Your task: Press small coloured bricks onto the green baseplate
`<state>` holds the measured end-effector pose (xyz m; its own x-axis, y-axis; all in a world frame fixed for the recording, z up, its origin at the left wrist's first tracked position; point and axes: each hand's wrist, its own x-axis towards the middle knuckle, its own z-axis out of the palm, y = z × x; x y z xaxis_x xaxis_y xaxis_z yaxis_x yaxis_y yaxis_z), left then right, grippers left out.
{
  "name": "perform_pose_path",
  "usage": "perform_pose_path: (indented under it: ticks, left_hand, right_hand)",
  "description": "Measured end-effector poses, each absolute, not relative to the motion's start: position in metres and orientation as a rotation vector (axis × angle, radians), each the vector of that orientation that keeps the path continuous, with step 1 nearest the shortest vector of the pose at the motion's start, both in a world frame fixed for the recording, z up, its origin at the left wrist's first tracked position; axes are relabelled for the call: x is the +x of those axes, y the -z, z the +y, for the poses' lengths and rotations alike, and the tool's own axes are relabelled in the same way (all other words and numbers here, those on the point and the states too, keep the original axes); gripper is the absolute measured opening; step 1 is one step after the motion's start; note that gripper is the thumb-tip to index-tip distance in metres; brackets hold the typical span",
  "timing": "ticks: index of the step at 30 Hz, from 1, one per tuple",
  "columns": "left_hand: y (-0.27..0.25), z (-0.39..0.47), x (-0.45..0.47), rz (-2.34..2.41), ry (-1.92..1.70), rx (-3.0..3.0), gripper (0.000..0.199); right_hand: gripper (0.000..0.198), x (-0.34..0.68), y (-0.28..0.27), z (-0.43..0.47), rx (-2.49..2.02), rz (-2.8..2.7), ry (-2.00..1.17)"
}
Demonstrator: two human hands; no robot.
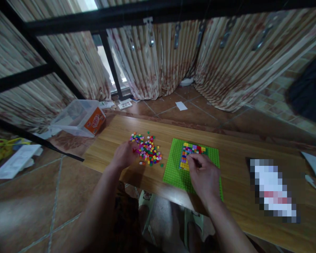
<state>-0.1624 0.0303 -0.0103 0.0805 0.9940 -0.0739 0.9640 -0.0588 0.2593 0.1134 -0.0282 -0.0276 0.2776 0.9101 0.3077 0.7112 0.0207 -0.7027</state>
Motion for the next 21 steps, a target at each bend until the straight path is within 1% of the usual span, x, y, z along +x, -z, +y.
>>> perform_pose_path:
  ticks: [7,11,16,19,21]
  left_hand:
    - [0.012,0.03,-0.157,1.925,-0.161,2.199,0.023]
    - [0.008,0.031,-0.158,1.898,-0.206,2.19,0.019]
    - [0.0,0.035,-0.156,1.815,-0.562,1.946,0.014]
    - [-0.004,0.034,-0.134,1.494,-0.788,1.76,0.012]
    - [-0.004,0.029,-0.11,1.268,-0.865,1.621,0.014]
  right_hand:
    - [0.03,0.111,0.023,-0.028,-1.704,-1.467,-0.355]
    - [0.028,0.11,0.024,-0.027,-1.687,-1.466,-0.356]
    - [0.024,0.112,0.02,-0.026,-1.642,-1.42,-0.327]
    - [0.022,0.113,0.014,-0.026,-1.577,-1.387,-0.368]
    - [0.021,0.114,0.01,-0.027,-1.52,-1.392,-0.419]
